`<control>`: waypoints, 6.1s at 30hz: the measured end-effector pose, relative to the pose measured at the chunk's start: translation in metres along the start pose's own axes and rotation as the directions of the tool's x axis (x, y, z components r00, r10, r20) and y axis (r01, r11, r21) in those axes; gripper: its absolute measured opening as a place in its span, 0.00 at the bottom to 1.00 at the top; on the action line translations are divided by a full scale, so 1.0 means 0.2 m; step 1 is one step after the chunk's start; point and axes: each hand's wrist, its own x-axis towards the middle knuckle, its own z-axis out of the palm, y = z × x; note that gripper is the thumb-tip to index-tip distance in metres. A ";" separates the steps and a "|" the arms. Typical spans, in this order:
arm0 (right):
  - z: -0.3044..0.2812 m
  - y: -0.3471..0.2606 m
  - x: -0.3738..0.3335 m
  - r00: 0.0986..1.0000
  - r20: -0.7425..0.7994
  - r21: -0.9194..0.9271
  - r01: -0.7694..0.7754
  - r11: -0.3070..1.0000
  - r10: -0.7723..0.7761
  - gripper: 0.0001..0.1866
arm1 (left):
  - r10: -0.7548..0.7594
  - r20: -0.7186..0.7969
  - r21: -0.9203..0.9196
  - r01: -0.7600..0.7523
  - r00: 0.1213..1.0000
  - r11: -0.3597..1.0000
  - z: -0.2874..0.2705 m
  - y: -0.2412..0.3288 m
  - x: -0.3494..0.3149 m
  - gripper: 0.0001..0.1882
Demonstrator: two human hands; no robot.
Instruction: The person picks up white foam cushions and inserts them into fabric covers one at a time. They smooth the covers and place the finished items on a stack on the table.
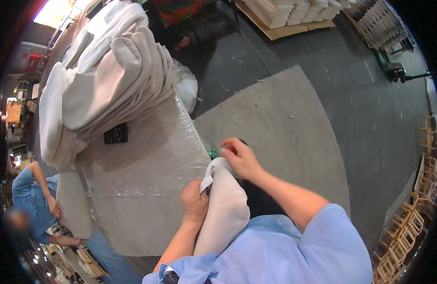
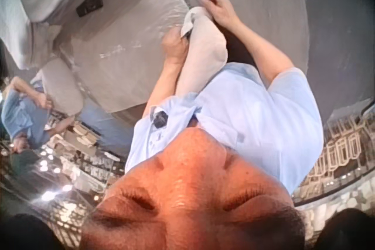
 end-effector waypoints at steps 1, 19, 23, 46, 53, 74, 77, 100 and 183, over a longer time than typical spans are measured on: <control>-0.04 -0.12 0.06 0.983 0.176 -0.053 0.069 0.996 -0.059 0.13 | 0.018 -0.024 0.009 -0.018 1.000 1.000 0.00 0.00 0.00 0.07; -0.13 -0.36 0.19 0.548 0.764 -0.329 -0.124 0.936 0.341 0.10 | -0.083 0.098 -0.188 0.101 0.992 0.977 0.02 0.07 -0.02 0.05; -0.25 -0.35 0.11 0.423 0.796 -0.331 -0.296 0.896 0.434 0.10 | -0.053 0.137 -0.248 0.086 0.989 0.965 0.05 0.16 -0.12 0.06; -0.27 0.11 -0.28 0.628 0.280 -0.095 -0.734 0.672 0.726 0.08 | -0.100 0.332 0.103 0.069 0.938 0.992 0.31 0.32 -0.10 0.14; -0.33 0.11 -0.29 0.590 0.463 0.018 -0.753 0.658 0.662 0.10 | -0.018 0.291 0.125 -0.019 0.957 0.992 0.27 0.30 -0.12 0.13; -0.35 0.20 -0.29 0.766 0.423 -0.281 -0.397 0.874 0.484 0.12 | -0.104 0.342 0.208 0.033 0.934 0.978 0.36 0.33 -0.14 0.18; -0.31 0.28 -0.25 0.697 0.419 -0.211 -0.549 0.809 0.582 0.12 | -0.180 0.400 0.231 0.092 0.899 0.969 0.39 0.30 -0.12 0.19; -0.23 0.55 -0.47 0.786 0.289 0.771 -0.530 0.353 0.547 0.20 | -0.043 0.787 -0.387 0.547 0.615 0.742 -0.09 0.56 -0.12 0.27; -0.05 0.19 -0.57 0.906 -0.105 0.893 -0.095 0.439 0.411 0.51 | -0.001 0.800 -0.467 0.623 0.601 0.628 0.33 0.25 -0.17 0.34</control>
